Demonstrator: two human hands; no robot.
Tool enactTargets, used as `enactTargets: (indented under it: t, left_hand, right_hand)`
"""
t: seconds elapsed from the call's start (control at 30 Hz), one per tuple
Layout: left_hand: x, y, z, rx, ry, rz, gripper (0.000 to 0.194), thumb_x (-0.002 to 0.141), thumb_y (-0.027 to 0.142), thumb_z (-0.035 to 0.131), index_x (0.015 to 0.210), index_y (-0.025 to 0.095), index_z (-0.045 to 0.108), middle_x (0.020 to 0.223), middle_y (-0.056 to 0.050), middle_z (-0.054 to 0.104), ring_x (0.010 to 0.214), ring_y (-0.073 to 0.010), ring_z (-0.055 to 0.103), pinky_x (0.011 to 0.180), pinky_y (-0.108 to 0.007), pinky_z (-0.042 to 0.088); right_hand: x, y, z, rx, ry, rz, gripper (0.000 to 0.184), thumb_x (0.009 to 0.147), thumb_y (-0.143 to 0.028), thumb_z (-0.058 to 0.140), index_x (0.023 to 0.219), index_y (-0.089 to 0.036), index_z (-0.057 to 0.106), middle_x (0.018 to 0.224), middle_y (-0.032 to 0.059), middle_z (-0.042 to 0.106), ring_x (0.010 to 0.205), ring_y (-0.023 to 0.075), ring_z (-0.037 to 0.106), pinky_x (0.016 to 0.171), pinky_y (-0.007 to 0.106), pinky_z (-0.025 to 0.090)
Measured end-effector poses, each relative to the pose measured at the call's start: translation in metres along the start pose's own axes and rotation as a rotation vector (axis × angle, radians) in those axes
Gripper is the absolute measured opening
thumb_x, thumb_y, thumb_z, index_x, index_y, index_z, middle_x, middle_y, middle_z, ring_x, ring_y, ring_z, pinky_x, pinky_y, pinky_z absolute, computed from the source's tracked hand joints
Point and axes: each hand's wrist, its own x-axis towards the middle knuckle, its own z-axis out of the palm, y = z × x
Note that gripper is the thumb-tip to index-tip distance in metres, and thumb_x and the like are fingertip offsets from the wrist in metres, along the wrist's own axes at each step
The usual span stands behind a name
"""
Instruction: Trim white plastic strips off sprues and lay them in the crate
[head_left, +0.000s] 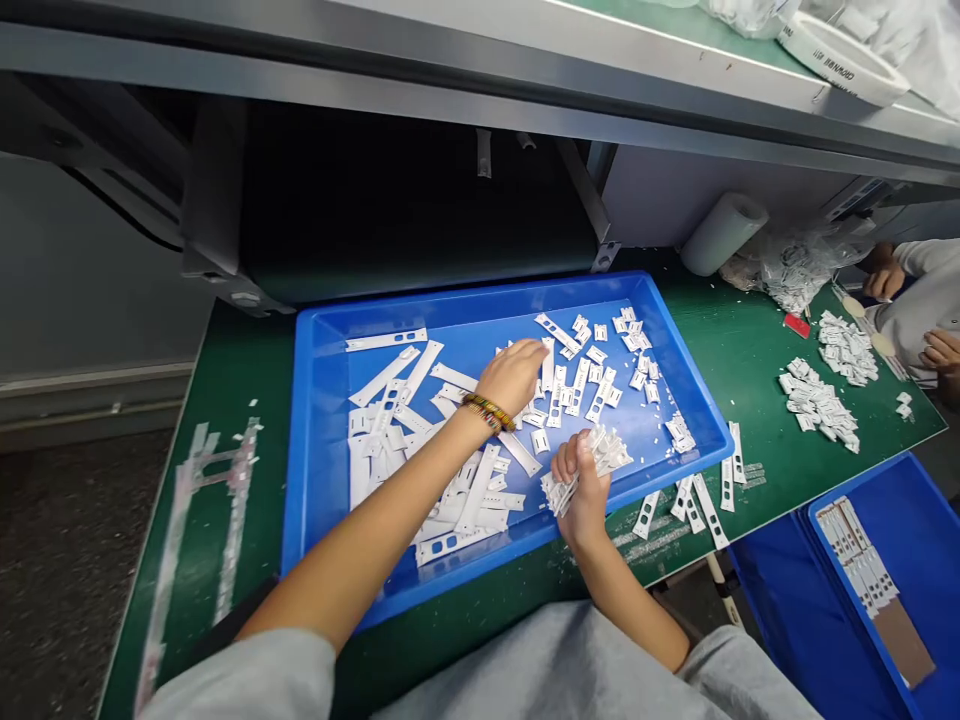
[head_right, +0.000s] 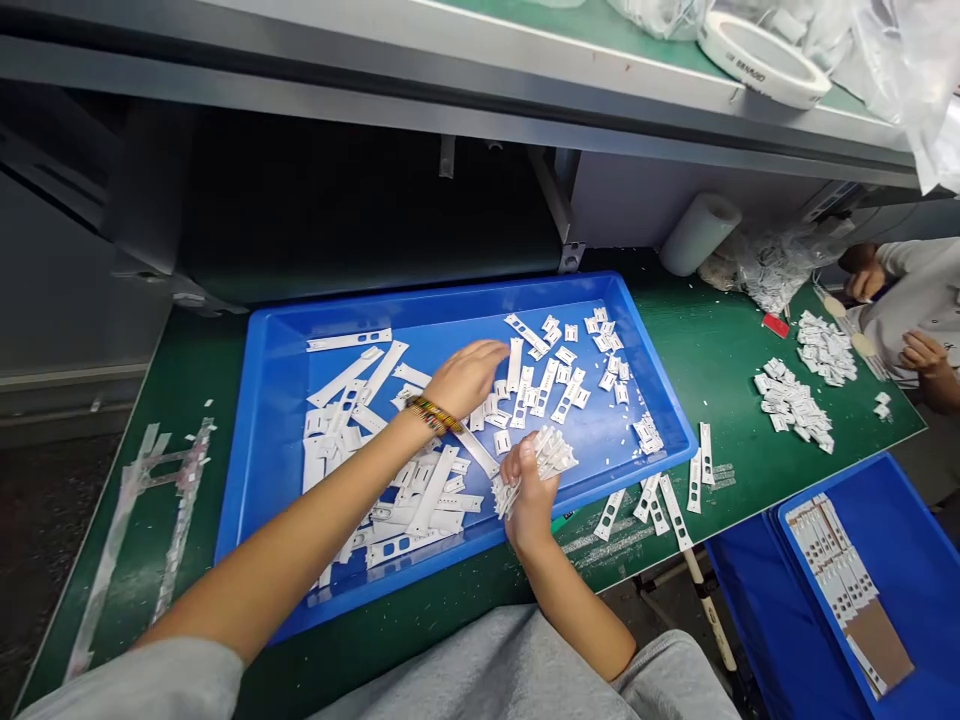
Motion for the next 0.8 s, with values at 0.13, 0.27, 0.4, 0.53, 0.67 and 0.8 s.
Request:
enactTargets:
  t: [0.13,0.27,0.4,0.53,0.67,0.8]
  left_hand:
    - [0.064,0.004,0.03,0.022,-0.137,0.091,0.061,0.076,-0.005,0.042,0.129,0.02,0.059,0.136,-0.009,0.06,0.127,-0.0224,0.051,0.106,-0.041,0.042]
    - [0.087,-0.002,0.041,0.045,-0.128,0.069,0.048,0.077,-0.006,0.043,0.111,0.015,0.069,0.109,-0.016,0.07,0.111,-0.0289,0.057,0.097,-0.046,0.044]
    - [0.077,-0.009,0.011,0.032,-0.024,0.041,0.037,0.083,0.004,0.046,0.109,0.017,0.071,0.103,-0.015,0.066,0.105,-0.0291,0.057,0.091,-0.043,0.046]
    - [0.033,-0.001,-0.034,-0.354,0.081,0.04,0.031,0.083,0.022,0.061,0.112,0.021,0.07,0.098,-0.006,0.067,0.083,-0.0201,0.062,0.078,-0.034,0.053]
    - [-0.028,0.018,-0.059,-0.723,-0.018,-0.087,0.03,0.077,0.039,0.07,0.102,0.023,0.074,0.107,-0.006,0.071,0.08,-0.0185,0.065,0.073,-0.031,0.057]
    - [-0.063,0.024,-0.061,-0.903,-0.001,-0.217,0.036,0.074,0.04,0.072,0.104,0.02,0.074,0.103,-0.008,0.072,0.09,-0.0228,0.067,0.082,-0.036,0.058]
  right_hand:
    - [-0.005,0.002,-0.003,-0.038,-0.007,-0.076,0.04,0.079,-0.051,0.065,0.073,-0.024,0.036,0.06,-0.0078,0.032,0.05,0.0101,0.033,0.052,0.025,0.035]
    - [-0.007,0.004,-0.004,-0.044,-0.002,-0.166,0.033,0.083,-0.045,0.061,0.072,-0.024,0.039,0.066,-0.0048,0.041,0.061,0.0127,0.046,0.065,0.028,0.042]
    - [-0.005,0.006,-0.004,-0.088,0.065,-0.148,0.028,0.085,-0.045,0.059,0.075,-0.023,0.044,0.069,-0.0031,0.047,0.065,0.0139,0.05,0.07,0.029,0.046]
    - [-0.002,0.006,-0.005,-0.108,0.09,-0.127,0.031,0.08,-0.045,0.066,0.099,-0.021,0.057,0.104,0.0063,0.063,0.101,0.0197,0.061,0.094,0.035,0.047]
    - [0.0,0.005,-0.006,-0.095,-0.132,0.035,0.051,0.076,-0.048,0.07,0.117,-0.019,0.06,0.117,0.0106,0.067,0.107,0.0239,0.064,0.09,0.036,0.052]
    - [0.0,0.007,-0.006,-0.15,-0.342,0.182,0.037,0.074,-0.05,0.073,0.09,-0.017,0.069,0.069,0.0041,0.069,0.058,0.0181,0.061,0.055,0.03,0.05]
